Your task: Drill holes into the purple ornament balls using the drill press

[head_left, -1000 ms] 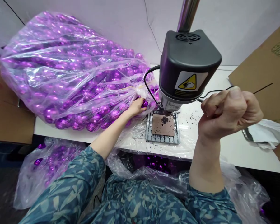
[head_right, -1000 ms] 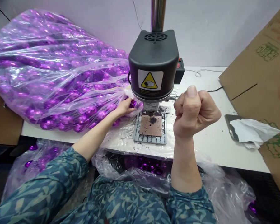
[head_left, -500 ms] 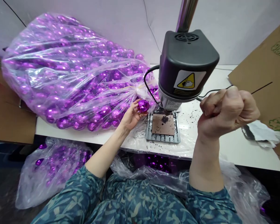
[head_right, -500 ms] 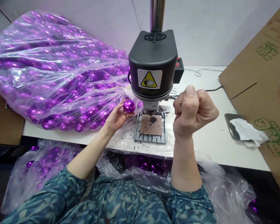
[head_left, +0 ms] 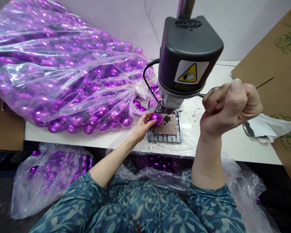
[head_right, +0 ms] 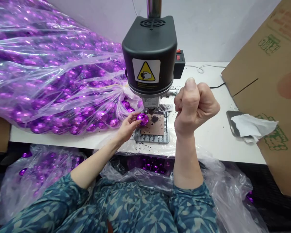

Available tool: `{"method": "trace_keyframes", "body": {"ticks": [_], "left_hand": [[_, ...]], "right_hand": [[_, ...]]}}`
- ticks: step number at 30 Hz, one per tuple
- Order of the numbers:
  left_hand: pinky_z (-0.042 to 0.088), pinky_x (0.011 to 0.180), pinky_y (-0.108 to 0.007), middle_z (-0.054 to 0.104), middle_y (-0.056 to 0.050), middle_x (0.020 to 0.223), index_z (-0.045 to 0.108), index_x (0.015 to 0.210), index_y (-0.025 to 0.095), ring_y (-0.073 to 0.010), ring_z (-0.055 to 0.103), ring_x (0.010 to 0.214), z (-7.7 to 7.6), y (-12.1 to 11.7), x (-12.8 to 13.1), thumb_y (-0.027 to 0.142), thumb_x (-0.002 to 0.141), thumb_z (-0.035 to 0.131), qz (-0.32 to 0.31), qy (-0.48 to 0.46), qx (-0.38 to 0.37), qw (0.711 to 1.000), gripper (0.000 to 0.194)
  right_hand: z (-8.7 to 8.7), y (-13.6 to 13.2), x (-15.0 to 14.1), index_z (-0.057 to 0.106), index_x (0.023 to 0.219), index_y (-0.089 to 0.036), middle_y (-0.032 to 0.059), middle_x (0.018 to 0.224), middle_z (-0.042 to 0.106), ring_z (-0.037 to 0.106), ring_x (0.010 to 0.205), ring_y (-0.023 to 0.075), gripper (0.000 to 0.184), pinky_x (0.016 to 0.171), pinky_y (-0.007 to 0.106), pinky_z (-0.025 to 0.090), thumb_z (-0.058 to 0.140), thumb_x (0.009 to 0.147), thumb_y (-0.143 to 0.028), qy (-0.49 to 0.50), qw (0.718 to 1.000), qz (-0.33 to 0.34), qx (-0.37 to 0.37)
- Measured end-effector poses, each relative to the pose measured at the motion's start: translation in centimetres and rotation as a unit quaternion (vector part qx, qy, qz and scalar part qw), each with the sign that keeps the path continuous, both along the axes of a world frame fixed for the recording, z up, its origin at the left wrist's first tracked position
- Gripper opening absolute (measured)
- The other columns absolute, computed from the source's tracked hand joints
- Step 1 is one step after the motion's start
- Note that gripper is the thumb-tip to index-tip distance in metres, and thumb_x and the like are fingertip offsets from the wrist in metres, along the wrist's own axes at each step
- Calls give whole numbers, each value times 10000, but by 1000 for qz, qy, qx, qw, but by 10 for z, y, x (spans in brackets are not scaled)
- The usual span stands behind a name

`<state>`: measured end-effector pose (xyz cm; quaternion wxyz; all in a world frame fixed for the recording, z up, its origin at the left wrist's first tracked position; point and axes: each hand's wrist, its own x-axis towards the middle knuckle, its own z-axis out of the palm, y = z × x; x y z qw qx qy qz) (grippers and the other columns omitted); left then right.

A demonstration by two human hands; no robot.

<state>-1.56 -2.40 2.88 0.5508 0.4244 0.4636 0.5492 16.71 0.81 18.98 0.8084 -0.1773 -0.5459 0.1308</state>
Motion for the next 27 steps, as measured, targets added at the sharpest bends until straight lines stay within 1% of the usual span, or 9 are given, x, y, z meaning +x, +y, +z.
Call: {"method": "trace_keyframes", "body": {"ticks": [3, 6, 11, 14, 16, 18, 22, 24, 27], "left_hand": [[532, 1054, -433, 761, -86, 1148, 578, 1194, 209, -231, 713, 1126, -8, 10, 4, 496, 746, 886, 15, -1, 17, 1000, 615], [540, 1020, -436, 757, -95, 1152, 566, 1182, 210, -244, 712, 1120, -9, 16, 7, 537, 738, 899, -13, 20, 32, 999, 644], [541, 914, -375, 746, -98, 1117, 596, 1156, 190, -236, 706, 1038, -13, 21, 8, 559, 714, 918, -27, 87, 64, 994, 660], [539, 818, -337, 743, -91, 1101, 630, 1176, 181, -214, 700, 951, -18, 23, 7, 537, 743, 909, -34, 143, 99, 984, 626], [552, 793, -330, 745, -83, 1092, 645, 1200, 185, -203, 699, 912, -19, 24, 7, 508, 772, 899, -37, 184, 131, 974, 593], [576, 834, -351, 748, -80, 1101, 656, 1216, 191, -213, 706, 940, -19, 24, 7, 465, 790, 897, -36, 228, 168, 958, 560], [581, 996, -420, 735, -100, 1212, 653, 1250, 197, -266, 702, 1128, -18, 22, 11, 384, 818, 883, -36, 284, 237, 928, 523], [584, 1019, -430, 728, -106, 1246, 634, 1270, 198, -272, 705, 1160, -20, 21, 15, 365, 838, 866, -44, 277, 245, 928, 517], [593, 1025, -438, 727, -113, 1263, 596, 1292, 199, -268, 719, 1162, -24, 21, 20, 337, 850, 855, -49, 254, 231, 938, 530]], "right_hand": [[1, -1, -1, 220, 596, -171, -85, 460, 224, 307, 382, -8, 549, 411, 162, 243, 599, 956, -337, 3, 1000, 12, 8], [1, -3, -1, 215, 613, -177, -86, 467, 187, 299, 385, -8, 540, 414, 159, 242, 593, 962, -341, 0, 1000, 3, 11], [0, -6, -1, 214, 625, -182, -77, 489, 173, 317, 402, -12, 519, 433, 155, 273, 563, 979, -331, -15, 1000, -11, 4], [-1, -7, 0, 226, 616, -174, -72, 491, 180, 336, 411, -16, 502, 442, 147, 284, 545, 984, -297, -20, 1000, -2, 7], [-2, -8, 0, 235, 609, -167, -72, 493, 184, 351, 416, -21, 492, 447, 137, 288, 537, 984, -269, -20, 1000, 6, 14], [-2, -7, 0, 238, 605, -162, -74, 494, 185, 356, 418, -27, 489, 450, 130, 286, 534, 982, -255, -16, 1000, 10, 23], [-2, -7, 0, 257, 616, -167, -82, 495, 188, 352, 417, -26, 464, 455, 135, 277, 536, 979, -246, -9, 1000, 13, 18], [-2, -7, 0, 269, 627, -172, -87, 495, 188, 347, 412, -24, 449, 452, 140, 270, 536, 980, -249, -10, 1000, 15, 18], [-3, -9, 0, 266, 624, -177, -83, 496, 192, 343, 410, -19, 461, 450, 151, 275, 543, 980, -271, -14, 1000, 7, 9]]}}
